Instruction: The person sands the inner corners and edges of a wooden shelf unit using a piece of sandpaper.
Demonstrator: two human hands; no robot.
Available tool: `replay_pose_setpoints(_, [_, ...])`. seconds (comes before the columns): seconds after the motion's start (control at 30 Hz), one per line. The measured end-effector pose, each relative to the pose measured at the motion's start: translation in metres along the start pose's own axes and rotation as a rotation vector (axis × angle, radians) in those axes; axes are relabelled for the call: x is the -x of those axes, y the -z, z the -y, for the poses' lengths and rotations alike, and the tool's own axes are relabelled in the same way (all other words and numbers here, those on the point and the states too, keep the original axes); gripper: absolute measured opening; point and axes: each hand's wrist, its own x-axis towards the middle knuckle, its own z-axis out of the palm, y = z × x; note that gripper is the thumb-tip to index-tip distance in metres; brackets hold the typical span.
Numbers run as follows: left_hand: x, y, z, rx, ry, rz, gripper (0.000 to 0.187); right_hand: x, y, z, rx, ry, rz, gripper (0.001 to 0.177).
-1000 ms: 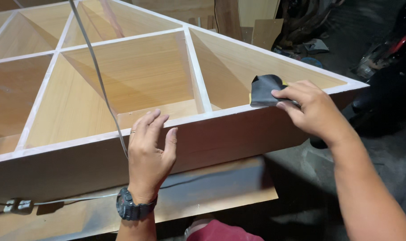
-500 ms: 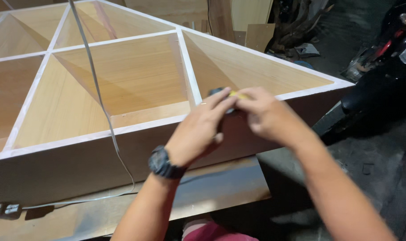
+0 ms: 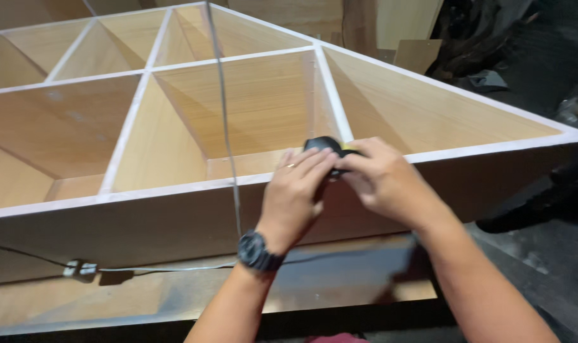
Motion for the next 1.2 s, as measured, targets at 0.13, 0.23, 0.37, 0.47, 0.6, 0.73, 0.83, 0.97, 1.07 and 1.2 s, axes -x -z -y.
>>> replay_pose_setpoints(0.13, [0.05,0.069,0.055,-0.083,0.086,-0.082,0.047,-0.053,-0.066,0.064,-0.026,0.14,-0.112,0.014])
replay_pose_setpoints(0.23, [0.07,0.114,0.073,-0.139,0.153,-0.067,0.033,-0.076,-0.1,0.099,-0.038,0.177,-0.165,0.013])
replay_pose_setpoints(0.37, [0.062,0.12,0.068,-0.118,0.169,0.022,0.031,-0.08,-0.077,0.111,-0.098,0.165,-0.151,0.016])
replay_pose_setpoints(0.47, [0.048,0.096,0.046,-0.15,0.148,-0.008,0.026,-0.063,-0.062,0.088,-0.07,0.194,-0.13,0.01])
replay_pose_setpoints(0.6, [0.01,0.035,0.008,-0.034,0.055,0.052,0.056,-0.022,-0.023,0.025,0.007,0.115,-0.06,0.011])
replay_pose_setpoints(0.73, [-0.034,-0.039,-0.036,-0.073,-0.051,-0.02,0.042,0.029,0.027,-0.031,0.103,-0.08,0.044,0.009])
replay_pose_setpoints(0.83, [-0.047,-0.077,-0.05,-0.085,-0.086,-0.061,0.033,0.047,0.04,-0.051,0.064,-0.216,0.048,0.005])
replay_pose_setpoints(0.97, [-0.035,-0.027,-0.027,-0.031,-0.09,0.011,0.034,0.033,0.02,-0.033,0.06,-0.186,0.045,0.01])
replay_pose_setpoints(1.07, [-0.015,0.018,0.004,0.058,0.003,0.328,0.111,0.008,-0.002,0.002,0.053,-0.087,-0.019,0.013])
replay_pose_setpoints(1.2, [-0.01,0.03,0.009,0.112,0.065,0.18,0.051,-0.003,-0.008,0.02,0.005,0.009,-0.127,0.018])
